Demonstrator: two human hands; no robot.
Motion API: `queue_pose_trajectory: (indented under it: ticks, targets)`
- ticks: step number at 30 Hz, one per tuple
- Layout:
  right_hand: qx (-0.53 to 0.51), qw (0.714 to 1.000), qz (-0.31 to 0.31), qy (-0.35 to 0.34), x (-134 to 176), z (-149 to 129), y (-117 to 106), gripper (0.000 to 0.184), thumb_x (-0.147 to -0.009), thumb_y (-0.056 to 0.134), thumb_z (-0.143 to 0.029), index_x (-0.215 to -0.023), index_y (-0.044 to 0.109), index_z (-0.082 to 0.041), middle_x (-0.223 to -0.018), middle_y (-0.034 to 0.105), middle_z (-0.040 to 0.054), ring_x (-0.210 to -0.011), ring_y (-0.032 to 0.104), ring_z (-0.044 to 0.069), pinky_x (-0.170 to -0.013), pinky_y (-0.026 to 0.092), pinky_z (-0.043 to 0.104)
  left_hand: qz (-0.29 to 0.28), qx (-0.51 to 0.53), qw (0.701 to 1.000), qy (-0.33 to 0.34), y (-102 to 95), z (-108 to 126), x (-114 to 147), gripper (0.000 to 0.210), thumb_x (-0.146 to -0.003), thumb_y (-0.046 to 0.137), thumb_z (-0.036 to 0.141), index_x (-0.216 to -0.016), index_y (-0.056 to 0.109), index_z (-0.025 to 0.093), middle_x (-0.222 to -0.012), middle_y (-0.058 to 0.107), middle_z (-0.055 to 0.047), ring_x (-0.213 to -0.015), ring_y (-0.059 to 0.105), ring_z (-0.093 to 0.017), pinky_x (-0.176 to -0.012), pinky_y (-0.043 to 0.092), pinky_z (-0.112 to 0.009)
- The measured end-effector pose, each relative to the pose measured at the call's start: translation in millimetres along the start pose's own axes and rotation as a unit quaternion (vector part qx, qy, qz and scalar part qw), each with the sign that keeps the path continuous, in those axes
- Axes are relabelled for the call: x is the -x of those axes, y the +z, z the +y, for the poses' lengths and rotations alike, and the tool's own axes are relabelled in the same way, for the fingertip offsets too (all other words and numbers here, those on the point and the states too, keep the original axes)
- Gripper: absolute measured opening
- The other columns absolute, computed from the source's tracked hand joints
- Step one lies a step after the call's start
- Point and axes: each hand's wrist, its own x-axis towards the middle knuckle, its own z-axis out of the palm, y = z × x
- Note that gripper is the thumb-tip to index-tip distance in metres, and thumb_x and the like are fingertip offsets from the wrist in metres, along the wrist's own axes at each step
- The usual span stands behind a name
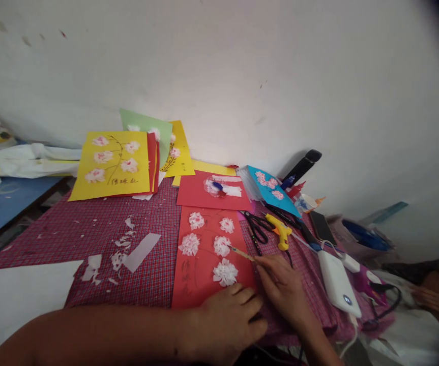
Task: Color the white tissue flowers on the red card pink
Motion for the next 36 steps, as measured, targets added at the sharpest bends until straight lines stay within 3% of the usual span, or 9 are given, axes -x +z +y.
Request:
queue_pose_trajectory:
  ticks: [3,9,17,24,32,36]
  targets:
    - [-0.001,1.000,-0.005,-0.001,0.8,1.3,3.7,0.019,-0.099,0.060,-0.017,-0.109,0.074,-0.026,-0.096,0.077,0.0047,-0.088,0.073,0.022,-0.080,0.060,0.035,0.002,0.003,1.000,0.000,1.2,-0.2,-0.3,0.046,-0.086,0.068,0.043,-0.123,0.063,0.016,-0.119,0.064,-0.011,-0.114,0.056,-0.029,-0.097,0.046,-0.041]
    - [0.003,1.000,-0.011,0.002,-1.6,-2.6,-0.6,0.019,-0.100,0.060,-0.018,-0.111,0.073,-0.026,-0.097,0.077,0.0057,-0.090,0.073,0.022,-0.080,0.060,0.036,-0.005,0.004,1.000,0.000,1.7,0.2,0.1,0.046,-0.087,0.066,0.042,-0.125,0.063,0.017,-0.127,0.062,-0.013,-0.119,0.056,-0.030,-0.099,0.045,-0.040]
    - [0.025,0.999,-0.022,-0.018,-11.9,-15.7,17.1,0.024,-0.100,0.056,-0.017,-0.111,0.076,-0.025,-0.097,0.078,0.0060,-0.088,0.072,0.023,-0.082,0.059,0.039,0.000,0.026,1.000,-0.007,3.2,-0.1,-0.6,0.050,-0.089,0.066,0.042,-0.133,0.061,0.018,-0.137,0.060,-0.012,-0.126,0.055,-0.032,-0.107,0.043,-0.044]
    - [0.029,1.000,-0.003,-0.011,-12.0,-14.1,1.5,0.021,-0.098,0.059,-0.016,-0.108,0.075,-0.025,-0.096,0.078,0.0070,-0.087,0.072,0.024,-0.079,0.060,0.039,-0.001,0.014,1.000,0.001,2.8,-0.8,1.0,0.047,-0.089,0.065,0.042,-0.128,0.063,0.016,-0.129,0.062,-0.013,-0.125,0.055,-0.032,-0.103,0.045,-0.043]
    - [0.060,0.998,-0.010,0.001,-28.2,-15.1,13.2,0.022,-0.098,0.057,-0.016,-0.107,0.075,-0.024,-0.099,0.078,0.0077,-0.091,0.073,0.025,-0.085,0.059,0.041,0.016,0.012,1.000,-0.004,9.4,0.2,1.1,0.045,-0.091,0.065,0.042,-0.128,0.064,0.017,-0.132,0.063,-0.013,-0.130,0.053,-0.031,-0.103,0.046,-0.044]
    - [0.061,0.998,-0.020,0.012,-26.8,-14.0,8.6,0.019,-0.098,0.058,-0.019,-0.104,0.076,-0.024,-0.098,0.079,0.0078,-0.091,0.073,0.025,-0.084,0.059,0.041,0.021,0.015,1.000,-0.005,7.9,-0.2,1.6,0.044,-0.091,0.065,0.042,-0.128,0.065,0.018,-0.132,0.063,-0.013,-0.129,0.053,-0.031,-0.100,0.047,-0.042]
